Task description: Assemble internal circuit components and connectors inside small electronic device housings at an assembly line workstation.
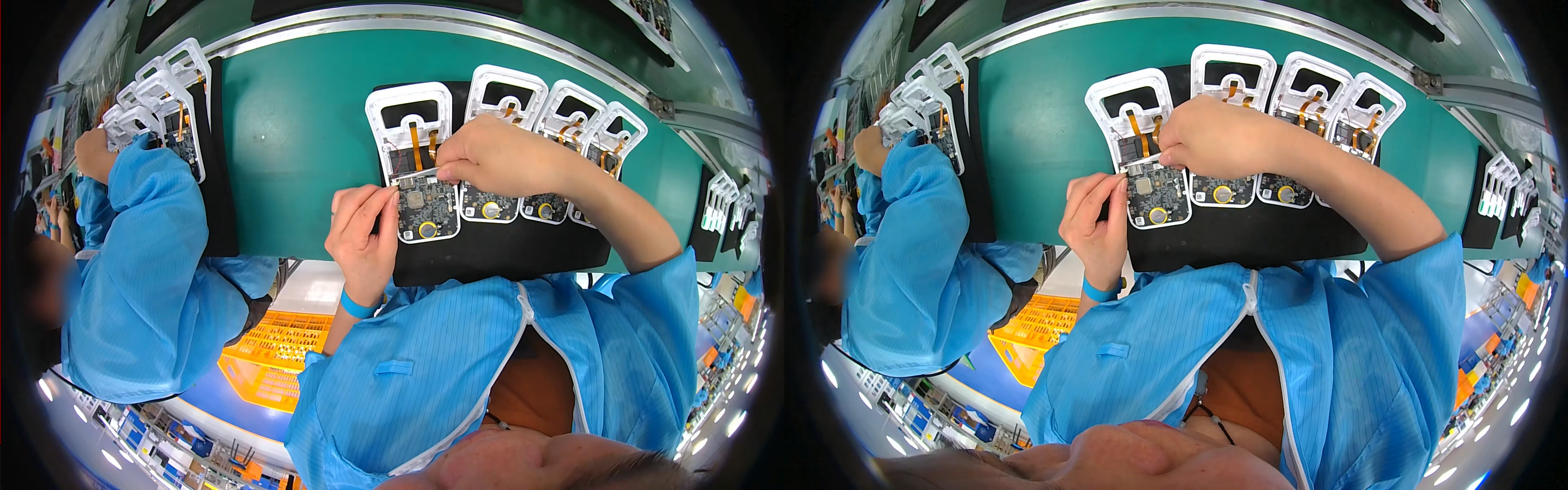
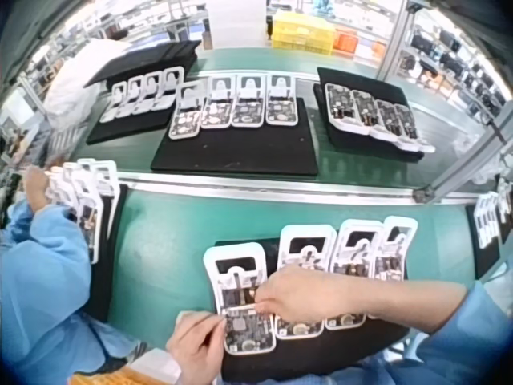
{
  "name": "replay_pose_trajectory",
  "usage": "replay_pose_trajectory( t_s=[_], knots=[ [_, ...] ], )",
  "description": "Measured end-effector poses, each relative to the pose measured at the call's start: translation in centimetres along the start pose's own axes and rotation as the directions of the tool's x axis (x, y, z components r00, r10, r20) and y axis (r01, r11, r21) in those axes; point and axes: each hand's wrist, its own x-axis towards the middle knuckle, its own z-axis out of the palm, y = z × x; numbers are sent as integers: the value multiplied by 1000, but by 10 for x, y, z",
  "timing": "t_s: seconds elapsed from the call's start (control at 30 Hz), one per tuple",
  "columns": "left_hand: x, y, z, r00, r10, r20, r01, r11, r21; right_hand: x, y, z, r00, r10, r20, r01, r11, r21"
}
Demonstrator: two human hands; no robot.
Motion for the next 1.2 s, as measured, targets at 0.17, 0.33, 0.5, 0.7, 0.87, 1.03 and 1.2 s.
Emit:
replay_pose_trajectory(
  t_s=[0.17,0.33,0.5,0.7,0.87,1.03,1.2],
  knots=[
    [0,-1,1,1000,6,8,-6,1000,0,0,-7,-1,999,42,13,-41,997,-67],
    [1,0,1,1000,-9,8,9,1000,-1,-4,-16,-1,995,100,18,-98,991,-91],
    [0,-2,0,1000,-9,8,9,1000,-19,-6,-16,4,1000,-23,18,27,975,-221],
    [-1,0,-1,1000,-22,17,21,1000,4,-15,-32,7,992,-116,-38,67,782,-620],
    [-2,5,-11,997,-65,31,67,997,-44,-38,-29,2,981,-72,-181,-26,873,-487],
    [4,47,-48,995,79,-68,-92,969,-229,-83,-12,-17,920,255,-298,-220,964,147],
    [15,99,-54,861,494,-117,-427,580,-693,-82,-15,12,859,138,-493,-138,990,38]
  ],
)
